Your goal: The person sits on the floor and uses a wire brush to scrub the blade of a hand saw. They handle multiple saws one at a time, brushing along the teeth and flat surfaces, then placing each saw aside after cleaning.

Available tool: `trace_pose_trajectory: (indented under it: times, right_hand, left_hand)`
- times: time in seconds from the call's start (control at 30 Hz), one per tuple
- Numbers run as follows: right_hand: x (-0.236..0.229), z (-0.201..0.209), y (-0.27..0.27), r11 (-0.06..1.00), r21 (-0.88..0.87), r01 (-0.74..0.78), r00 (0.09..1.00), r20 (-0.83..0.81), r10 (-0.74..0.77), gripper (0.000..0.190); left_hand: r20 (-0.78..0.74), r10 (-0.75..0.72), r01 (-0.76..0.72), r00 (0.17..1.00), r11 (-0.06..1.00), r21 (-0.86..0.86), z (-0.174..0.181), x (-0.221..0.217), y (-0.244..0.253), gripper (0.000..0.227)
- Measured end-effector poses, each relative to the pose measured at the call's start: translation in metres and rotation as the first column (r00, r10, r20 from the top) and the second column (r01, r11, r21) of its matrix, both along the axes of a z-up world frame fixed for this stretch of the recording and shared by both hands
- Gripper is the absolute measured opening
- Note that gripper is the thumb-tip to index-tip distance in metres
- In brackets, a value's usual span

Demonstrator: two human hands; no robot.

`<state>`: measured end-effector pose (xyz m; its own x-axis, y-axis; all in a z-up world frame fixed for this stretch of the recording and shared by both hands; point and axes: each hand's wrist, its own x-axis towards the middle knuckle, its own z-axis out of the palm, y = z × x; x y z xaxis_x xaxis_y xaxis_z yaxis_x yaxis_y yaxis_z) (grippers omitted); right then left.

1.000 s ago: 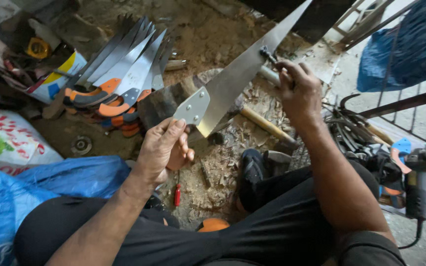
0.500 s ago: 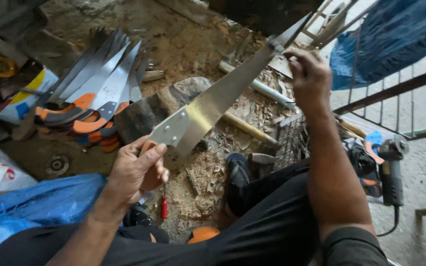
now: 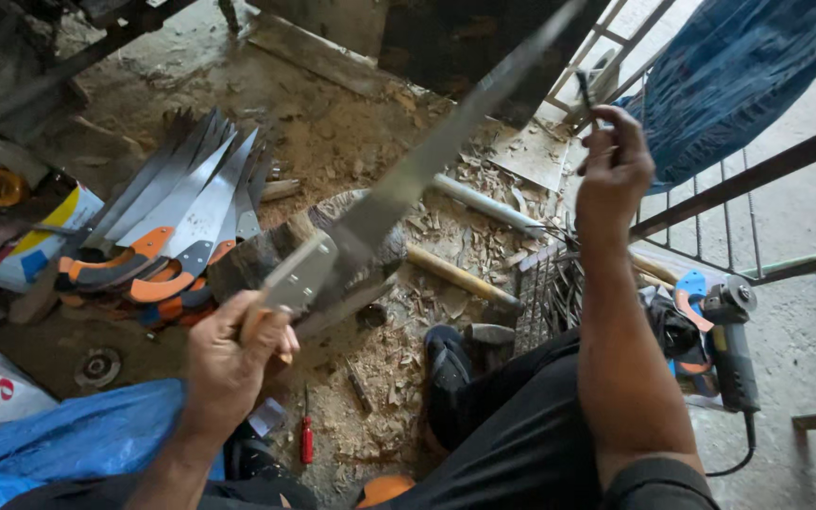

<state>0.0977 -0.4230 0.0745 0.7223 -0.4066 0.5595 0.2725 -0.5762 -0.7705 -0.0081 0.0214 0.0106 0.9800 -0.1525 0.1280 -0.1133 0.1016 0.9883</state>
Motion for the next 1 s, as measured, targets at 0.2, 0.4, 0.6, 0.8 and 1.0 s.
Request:
trace_pose_trajectory:
  times: [0.2,0.4,0.6,0.8,1.0]
  right_hand:
    - [-0.030,0.004,0.080,0.853,-0.440,-0.280,0.954,-0.031,0.298,0.022]
    - [-0.063,0.000,0.153,0.579,-0.521,-0.627,0.762,-0.257,0.594,0.026]
    - [-0.079,-0.006,0.183,0.498,-0.409,-0.765,0.644,-0.455,0.615,0.033]
    - [-0.077,-0.013,0.188,0.439,-0.409,-0.800,0.598,-0.489,0.635,0.032]
    - [-0.058,-0.024,0.178,0.511,-0.454,-0.730,0.684,-0.471,0.557,0.024]
  left_hand:
    - [-0.182,0.221,-0.263,0.958,0.932,-0.251,-0.021,0.027,-0.003,0.030]
    - [-0.289,0.234,-0.318,0.928,0.904,-0.287,-0.036,0.031,-0.009,0.028]
    - [-0.227,0.184,-0.246,0.956,0.928,-0.281,-0.026,0.021,-0.017,0.027]
    - [-0.297,0.145,-0.242,0.944,0.915,-0.324,-0.018,0.015,-0.020,0.029]
    - [-0.315,0.111,-0.216,0.943,0.922,-0.321,-0.012,0.011,-0.018,0.031]
